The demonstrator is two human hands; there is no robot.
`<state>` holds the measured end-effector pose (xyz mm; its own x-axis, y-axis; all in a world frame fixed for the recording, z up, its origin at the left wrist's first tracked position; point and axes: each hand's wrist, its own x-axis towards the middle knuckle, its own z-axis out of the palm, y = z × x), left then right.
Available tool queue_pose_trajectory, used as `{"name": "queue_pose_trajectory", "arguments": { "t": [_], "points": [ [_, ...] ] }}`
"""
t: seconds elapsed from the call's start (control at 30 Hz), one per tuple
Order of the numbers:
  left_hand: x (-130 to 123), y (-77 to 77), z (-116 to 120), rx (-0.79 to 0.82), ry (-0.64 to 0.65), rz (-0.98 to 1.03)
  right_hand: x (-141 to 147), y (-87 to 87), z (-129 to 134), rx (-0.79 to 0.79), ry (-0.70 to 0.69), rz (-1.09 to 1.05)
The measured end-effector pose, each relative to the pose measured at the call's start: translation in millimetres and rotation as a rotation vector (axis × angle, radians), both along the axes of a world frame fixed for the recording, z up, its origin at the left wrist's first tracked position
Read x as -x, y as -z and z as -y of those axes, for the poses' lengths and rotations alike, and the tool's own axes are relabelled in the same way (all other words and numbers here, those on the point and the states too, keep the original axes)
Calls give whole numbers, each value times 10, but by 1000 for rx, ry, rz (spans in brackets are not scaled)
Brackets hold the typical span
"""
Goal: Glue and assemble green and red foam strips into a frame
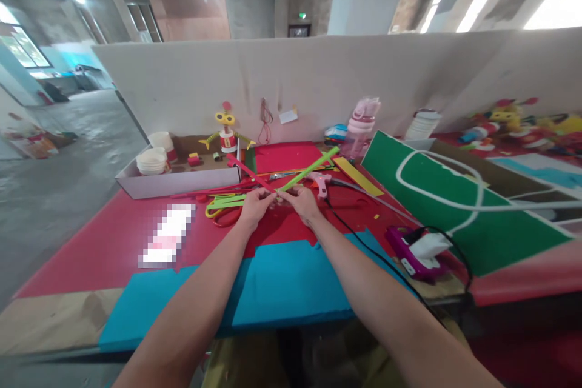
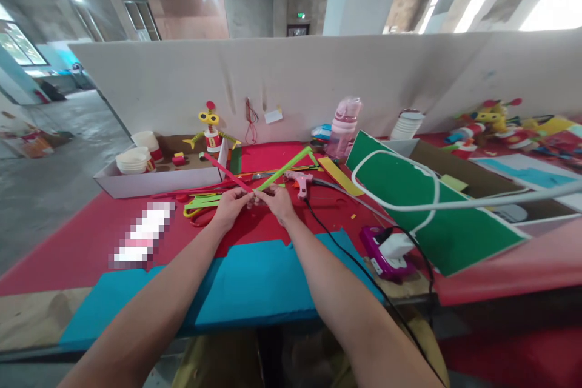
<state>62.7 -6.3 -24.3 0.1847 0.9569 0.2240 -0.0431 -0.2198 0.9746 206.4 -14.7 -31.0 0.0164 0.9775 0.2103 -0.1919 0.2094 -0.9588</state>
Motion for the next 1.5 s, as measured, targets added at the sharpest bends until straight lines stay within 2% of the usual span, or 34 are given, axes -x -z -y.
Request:
{"name": "queue_pose_trajectory", "arguments": {
  "t": [0.33,0.77,0.87,1.03,1.13,1.27,1.5],
  "points": [
    [-27,40,-16,3,-1,17,-15,13,4,-22,25,16],
    [-24,6,5,11,-90,-23,1,9,-10,-165,213,388],
    [-21,6,-3,10,-83,3,8,1,-7,-142,193,302],
    [-12,-27,4,-18,-72,33,23,11,-17,-52,-60,-64],
    [-10,-37,15,-51,-70,-10,24,22,-24,51,-106,-225],
    [-14,-23,17,-68,-63,-35,23,30,-19,145,-106,-266],
    [-9,12,-22,-64,-97,-41,40,20,2,129,-132,-228]
  ]
}}
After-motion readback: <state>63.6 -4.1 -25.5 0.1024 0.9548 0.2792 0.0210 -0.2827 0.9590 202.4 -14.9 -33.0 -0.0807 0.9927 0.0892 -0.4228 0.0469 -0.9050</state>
